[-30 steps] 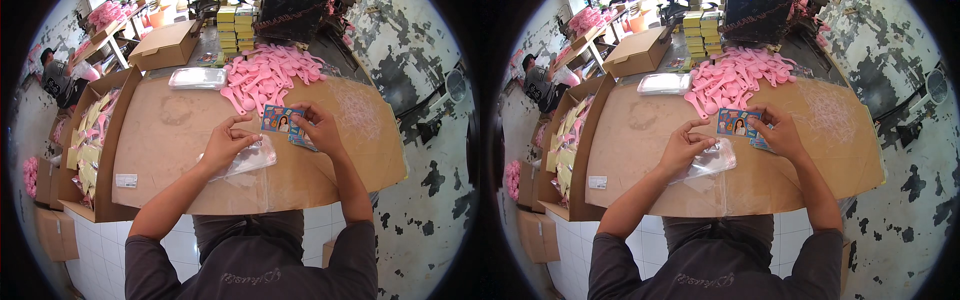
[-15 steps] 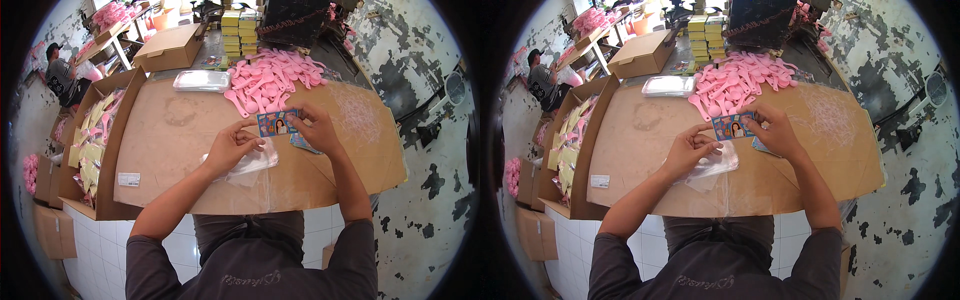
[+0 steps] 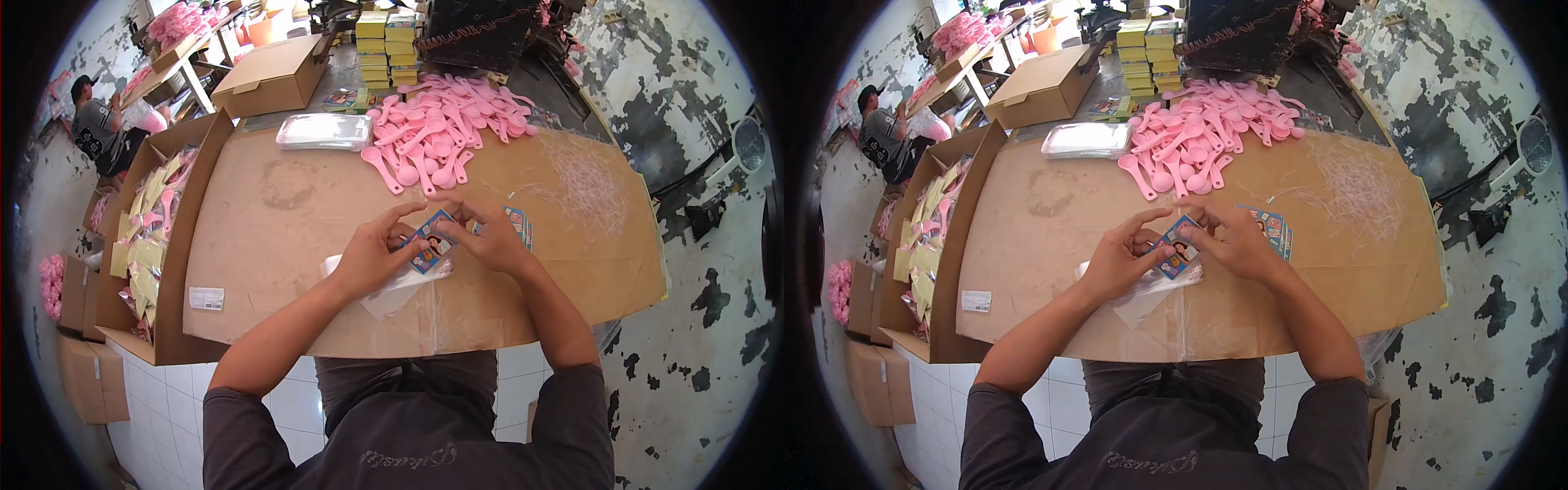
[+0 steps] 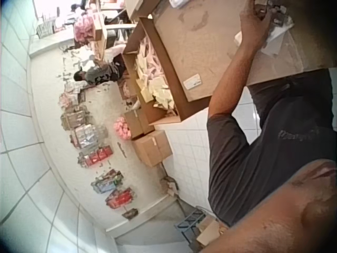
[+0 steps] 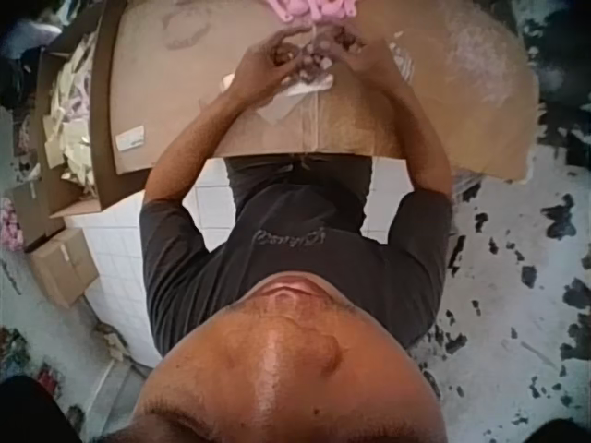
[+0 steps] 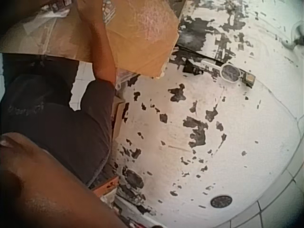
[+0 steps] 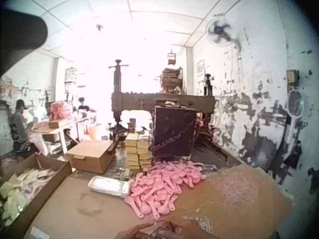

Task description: Packaging small cards and pink plastic items into clear plastic bags at a workstation.

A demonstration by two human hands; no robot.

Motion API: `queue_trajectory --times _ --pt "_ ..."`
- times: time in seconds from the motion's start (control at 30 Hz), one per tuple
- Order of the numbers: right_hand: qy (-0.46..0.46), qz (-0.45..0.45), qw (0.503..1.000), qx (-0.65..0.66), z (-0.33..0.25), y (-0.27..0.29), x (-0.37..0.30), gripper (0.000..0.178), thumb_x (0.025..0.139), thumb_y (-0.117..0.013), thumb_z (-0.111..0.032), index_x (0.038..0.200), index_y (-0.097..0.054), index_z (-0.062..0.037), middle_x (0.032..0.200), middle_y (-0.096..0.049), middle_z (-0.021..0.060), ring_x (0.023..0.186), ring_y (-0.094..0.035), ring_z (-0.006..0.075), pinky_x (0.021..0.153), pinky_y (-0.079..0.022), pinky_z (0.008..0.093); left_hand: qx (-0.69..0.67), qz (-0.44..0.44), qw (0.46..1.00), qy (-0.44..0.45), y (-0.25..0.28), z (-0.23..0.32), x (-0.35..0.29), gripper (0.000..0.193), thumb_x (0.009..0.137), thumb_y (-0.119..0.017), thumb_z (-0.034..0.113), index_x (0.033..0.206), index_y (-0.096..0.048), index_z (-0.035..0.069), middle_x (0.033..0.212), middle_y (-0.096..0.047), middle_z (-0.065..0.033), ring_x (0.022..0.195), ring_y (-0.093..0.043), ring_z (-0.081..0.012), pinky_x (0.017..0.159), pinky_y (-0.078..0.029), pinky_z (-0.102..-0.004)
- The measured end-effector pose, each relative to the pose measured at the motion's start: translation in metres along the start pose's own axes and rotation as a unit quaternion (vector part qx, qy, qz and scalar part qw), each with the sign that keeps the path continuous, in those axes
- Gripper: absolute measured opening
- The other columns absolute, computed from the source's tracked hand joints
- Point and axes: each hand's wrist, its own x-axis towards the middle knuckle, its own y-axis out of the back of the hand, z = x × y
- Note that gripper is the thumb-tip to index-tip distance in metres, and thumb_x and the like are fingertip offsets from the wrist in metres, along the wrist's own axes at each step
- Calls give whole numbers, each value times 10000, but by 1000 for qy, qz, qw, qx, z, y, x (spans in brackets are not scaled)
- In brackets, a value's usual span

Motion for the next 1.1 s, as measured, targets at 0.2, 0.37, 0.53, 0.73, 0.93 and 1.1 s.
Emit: queue_trajectory --times 0.2,0.37,0.53,0.73,0.93,1.1 --pt "10 3 999 -35 6 5 -5 315 911 -744 -120 1213 -696 -45 945 -694 35 787 -610 114 668 -488 279 -42 39 998 22 1 6 2 566 964 -674 6 1468 -415 12 1032 -726 -145 927 -706 -135 775 -568 -244" --pt "34 -45 997 -51 3 1 -5 328 902 -750 -111 1218 -697 -47 930 -678 23 793 -599 99 696 -487 267 -39 37 999 6 2 3 1 556 965 -659 -18 1462 -413 2 1053 -716 -151 950 -704 -137 777 -575 -240" --pt "-27 41 994 102 13 -1 -4 310 907 -741 -92 1210 -705 -37 955 -686 6 804 -596 84 730 -484 263 -62 23 997 31 0 6 3 552 961 -667 -10 1455 -421 -14 1092 -720 -149 978 -702 -146 845 -578 -277" --pt "-5 31 999 14 22 -3 -3 298 906 -725 -43 1201 -691 -22 1001 -716 31 843 -617 87 722 -473 253 -88 2 995 39 4 -7 2 546 959 -688 20 1442 -438 -27 1107 -731 -140 981 -701 -143 868 -575 -290" --pt "-17 42 997 66 16 2 -2 200 912 -723 -23 1107 -677 -19 1008 -696 23 889 -626 88 774 -472 260 -136 12 989 63 1 -2 4 479 961 -686 23 1390 -487 -54 1117 -731 -132 982 -699 -135 860 -578 -279" --pt "4 -17 999 35 14 4 -4 230 913 -724 -33 1135 -670 -7 993 -685 26 913 -624 90 800 -484 273 -137 6 989 58 2 -4 3 416 967 -680 33 1342 -535 -72 1107 -734 -120 973 -703 -130 827 -584 -270"
